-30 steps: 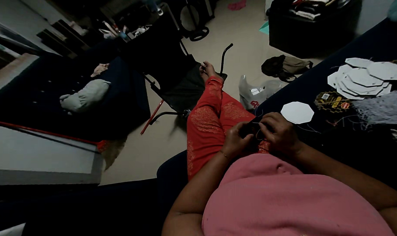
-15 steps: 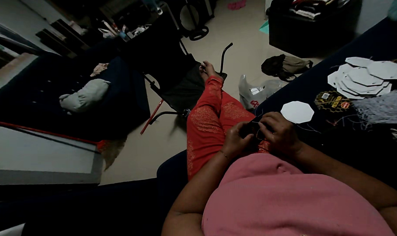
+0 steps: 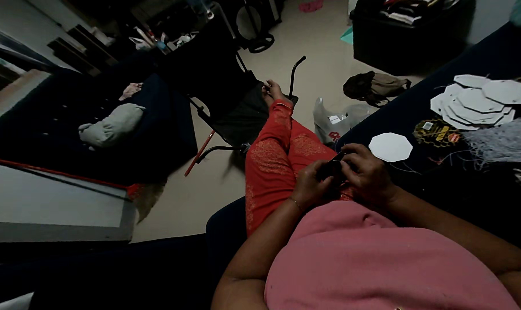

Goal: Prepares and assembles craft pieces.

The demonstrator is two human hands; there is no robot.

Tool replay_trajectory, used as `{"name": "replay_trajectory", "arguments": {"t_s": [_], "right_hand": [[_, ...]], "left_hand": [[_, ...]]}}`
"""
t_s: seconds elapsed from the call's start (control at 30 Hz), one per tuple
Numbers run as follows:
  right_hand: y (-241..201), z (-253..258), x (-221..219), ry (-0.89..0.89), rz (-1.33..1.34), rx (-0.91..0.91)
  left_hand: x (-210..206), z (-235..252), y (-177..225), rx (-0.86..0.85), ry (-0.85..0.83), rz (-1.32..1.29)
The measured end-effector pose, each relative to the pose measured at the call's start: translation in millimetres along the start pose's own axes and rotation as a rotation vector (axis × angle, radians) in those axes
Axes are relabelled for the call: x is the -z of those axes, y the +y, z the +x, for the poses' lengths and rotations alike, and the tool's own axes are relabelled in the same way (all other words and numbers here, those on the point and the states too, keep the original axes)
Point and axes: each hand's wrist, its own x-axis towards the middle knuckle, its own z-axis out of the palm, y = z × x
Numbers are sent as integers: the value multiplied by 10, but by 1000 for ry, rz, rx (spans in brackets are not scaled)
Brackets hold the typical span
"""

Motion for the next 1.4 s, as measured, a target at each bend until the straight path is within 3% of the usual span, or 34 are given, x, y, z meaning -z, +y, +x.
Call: {"name": "replay_trajectory", "arguments": {"t_s": [0.5, 0.63, 0.8, 0.97, 1.17, 1.27, 1.4], "right_hand": [[-7, 0, -3, -14, 55, 22], [13, -17, 33, -24, 105, 48], [49, -56, 88, -53, 176, 105], [46, -63, 114, -81, 206, 144], [43, -54, 115, -95, 200, 169], [41, -12, 152, -135, 252, 133], [-3, 132, 215, -92, 461, 91]], "left_hand": [[-4, -4, -3, -60, -22, 60], [20, -8, -48, -52, -8, -119], [43, -3, -56, 81, 19, -305], [38, -10, -31, -63, -32, -149], [26, 0, -97, -183, 12, -166], [31, -4, -122, -113, 40, -208], [78, 1, -187, 116, 77, -345]]}}
